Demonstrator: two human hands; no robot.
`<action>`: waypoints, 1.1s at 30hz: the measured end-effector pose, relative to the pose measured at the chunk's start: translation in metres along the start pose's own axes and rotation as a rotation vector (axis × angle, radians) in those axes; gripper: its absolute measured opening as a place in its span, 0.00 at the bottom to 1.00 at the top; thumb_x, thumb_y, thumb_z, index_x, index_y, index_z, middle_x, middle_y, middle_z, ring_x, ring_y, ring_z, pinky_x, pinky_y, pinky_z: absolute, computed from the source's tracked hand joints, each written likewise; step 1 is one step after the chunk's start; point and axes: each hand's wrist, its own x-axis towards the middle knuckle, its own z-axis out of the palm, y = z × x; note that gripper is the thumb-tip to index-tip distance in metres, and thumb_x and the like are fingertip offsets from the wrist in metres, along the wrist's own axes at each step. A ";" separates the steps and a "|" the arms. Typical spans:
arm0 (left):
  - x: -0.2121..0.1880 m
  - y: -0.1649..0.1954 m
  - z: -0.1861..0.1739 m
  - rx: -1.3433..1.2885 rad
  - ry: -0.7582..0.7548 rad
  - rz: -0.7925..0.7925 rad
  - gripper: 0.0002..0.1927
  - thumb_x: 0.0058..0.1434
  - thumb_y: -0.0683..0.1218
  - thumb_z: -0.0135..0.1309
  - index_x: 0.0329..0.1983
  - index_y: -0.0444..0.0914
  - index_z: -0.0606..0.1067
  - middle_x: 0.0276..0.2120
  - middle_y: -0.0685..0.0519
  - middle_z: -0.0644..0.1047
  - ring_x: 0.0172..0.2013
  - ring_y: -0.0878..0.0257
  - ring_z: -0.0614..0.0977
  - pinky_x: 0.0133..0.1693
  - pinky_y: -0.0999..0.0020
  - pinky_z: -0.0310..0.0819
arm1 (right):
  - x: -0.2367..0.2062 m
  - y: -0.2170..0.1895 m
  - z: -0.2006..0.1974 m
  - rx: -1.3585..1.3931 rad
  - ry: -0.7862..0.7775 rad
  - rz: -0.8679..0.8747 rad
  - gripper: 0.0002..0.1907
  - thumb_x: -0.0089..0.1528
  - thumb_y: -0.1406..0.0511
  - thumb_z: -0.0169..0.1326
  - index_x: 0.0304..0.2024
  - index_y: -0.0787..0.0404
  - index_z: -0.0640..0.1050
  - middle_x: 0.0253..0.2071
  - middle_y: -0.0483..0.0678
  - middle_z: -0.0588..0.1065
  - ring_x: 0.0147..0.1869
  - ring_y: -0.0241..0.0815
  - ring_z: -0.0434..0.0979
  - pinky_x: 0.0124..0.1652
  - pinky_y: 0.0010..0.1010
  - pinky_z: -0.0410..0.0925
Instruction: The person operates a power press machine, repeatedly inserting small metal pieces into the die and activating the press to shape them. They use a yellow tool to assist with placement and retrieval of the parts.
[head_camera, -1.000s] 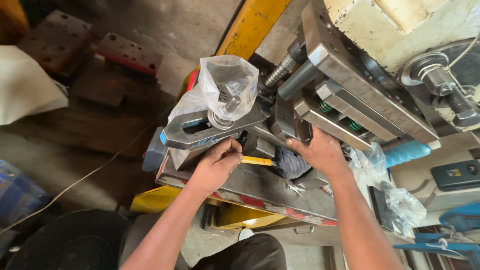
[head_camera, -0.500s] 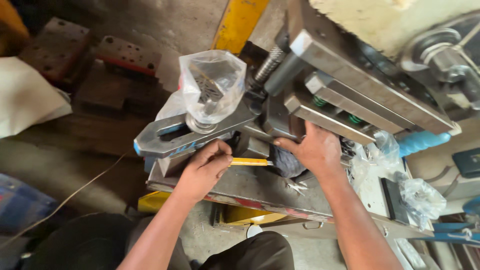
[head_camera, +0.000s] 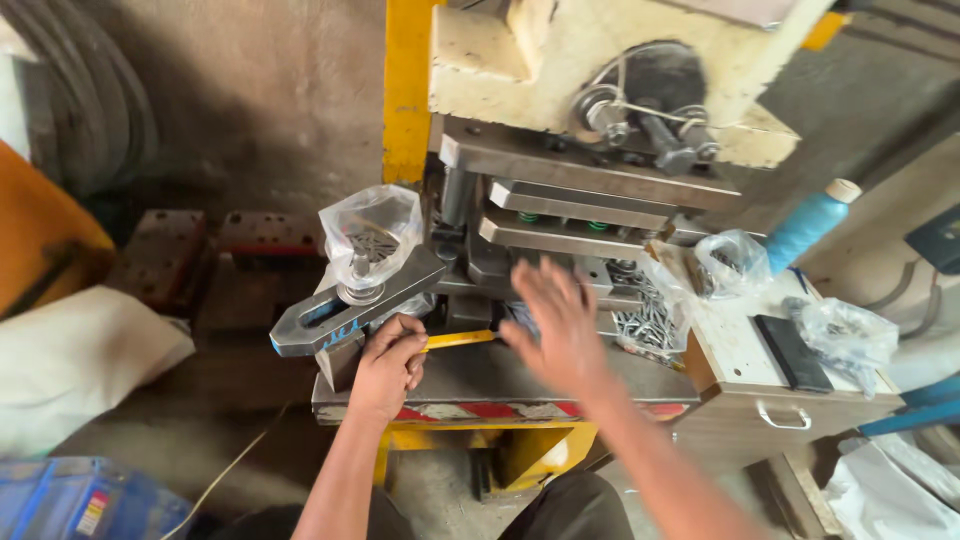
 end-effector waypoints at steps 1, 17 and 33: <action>-0.004 0.003 0.003 0.000 0.004 -0.003 0.02 0.61 0.37 0.51 0.36 0.37 0.71 0.21 0.57 0.65 0.19 0.70 0.65 0.18 0.72 0.56 | -0.023 -0.018 -0.004 0.090 0.036 0.082 0.28 0.65 0.53 0.54 0.62 0.62 0.72 0.61 0.54 0.75 0.65 0.58 0.71 0.64 0.53 0.56; -0.045 0.025 0.032 0.033 -0.033 0.023 0.02 0.61 0.37 0.49 0.35 0.37 0.71 0.16 0.56 0.63 0.14 0.68 0.62 0.17 0.71 0.56 | -0.089 -0.036 -0.019 0.713 -0.191 0.664 0.14 0.59 0.58 0.63 0.31 0.64 0.82 0.22 0.44 0.75 0.24 0.31 0.68 0.26 0.28 0.64; -0.029 -0.002 0.023 0.045 0.051 0.035 0.02 0.62 0.38 0.50 0.37 0.38 0.72 0.24 0.56 0.69 0.15 0.68 0.64 0.18 0.69 0.58 | -0.124 -0.006 0.002 0.759 -0.164 0.659 0.20 0.66 0.60 0.62 0.25 0.65 0.71 0.23 0.44 0.62 0.31 0.30 0.58 0.30 0.30 0.60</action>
